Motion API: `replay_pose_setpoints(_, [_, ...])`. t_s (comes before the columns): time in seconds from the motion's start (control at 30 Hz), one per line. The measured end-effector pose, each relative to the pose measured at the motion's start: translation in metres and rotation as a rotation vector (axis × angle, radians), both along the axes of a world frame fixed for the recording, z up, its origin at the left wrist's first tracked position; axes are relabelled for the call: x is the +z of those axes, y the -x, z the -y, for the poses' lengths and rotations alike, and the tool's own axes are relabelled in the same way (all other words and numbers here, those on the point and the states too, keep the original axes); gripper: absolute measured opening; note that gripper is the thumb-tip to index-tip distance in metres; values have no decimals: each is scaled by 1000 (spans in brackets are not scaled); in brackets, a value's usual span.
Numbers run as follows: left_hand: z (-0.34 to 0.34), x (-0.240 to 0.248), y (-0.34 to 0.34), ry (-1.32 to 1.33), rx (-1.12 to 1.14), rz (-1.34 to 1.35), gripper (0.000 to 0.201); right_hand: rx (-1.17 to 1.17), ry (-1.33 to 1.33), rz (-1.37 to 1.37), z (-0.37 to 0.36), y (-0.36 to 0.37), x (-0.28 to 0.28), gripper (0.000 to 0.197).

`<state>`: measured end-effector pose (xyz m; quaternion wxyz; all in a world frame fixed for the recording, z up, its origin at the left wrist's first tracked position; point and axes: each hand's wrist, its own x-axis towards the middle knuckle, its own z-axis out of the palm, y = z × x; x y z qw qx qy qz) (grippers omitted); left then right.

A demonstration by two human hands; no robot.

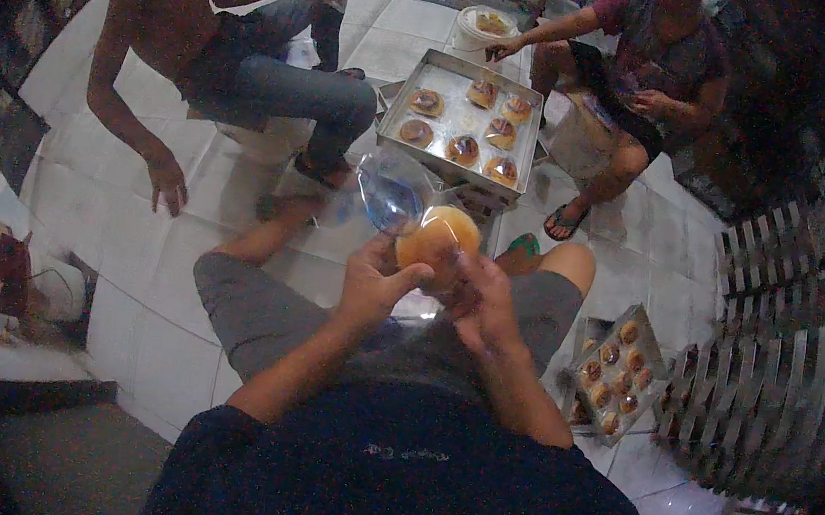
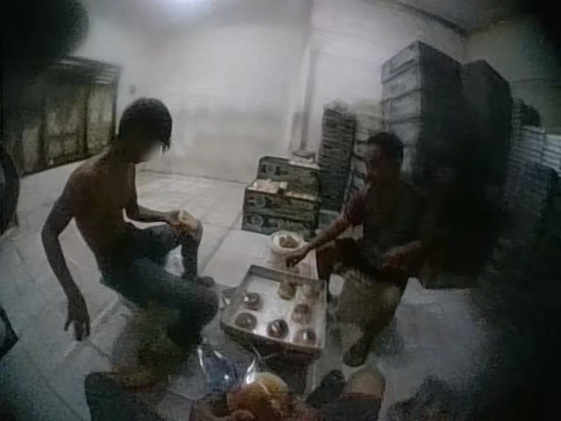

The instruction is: The person sits on the floor and repeatedly picks up round baked buns from a metal tray. They place each bun into a clear plastic bag and arrange the packaged items on a separate tray. Other people are visible in the background performing similar tasks.

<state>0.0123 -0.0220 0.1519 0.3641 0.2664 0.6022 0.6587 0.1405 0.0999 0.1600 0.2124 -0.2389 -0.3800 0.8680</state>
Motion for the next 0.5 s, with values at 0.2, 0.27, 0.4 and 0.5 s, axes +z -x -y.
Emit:
replay_pose_setpoints(0.2, [21,-34,-21,-139,305,415,58,101,-509,107,4,-3,2,42])
replay_pose_setpoints(0.27, [25,-43,-16,-339,361,655,67,75,-971,178,21,3,-29,46])
replay_pose_setpoints(0.4, [19,-51,-1,-282,321,763,77,45,-1689,124,62,30,-49,49])
replay_pose_setpoints(0.5, [14,-58,5,-258,347,882,78,130,-1534,126,56,37,-54,44])
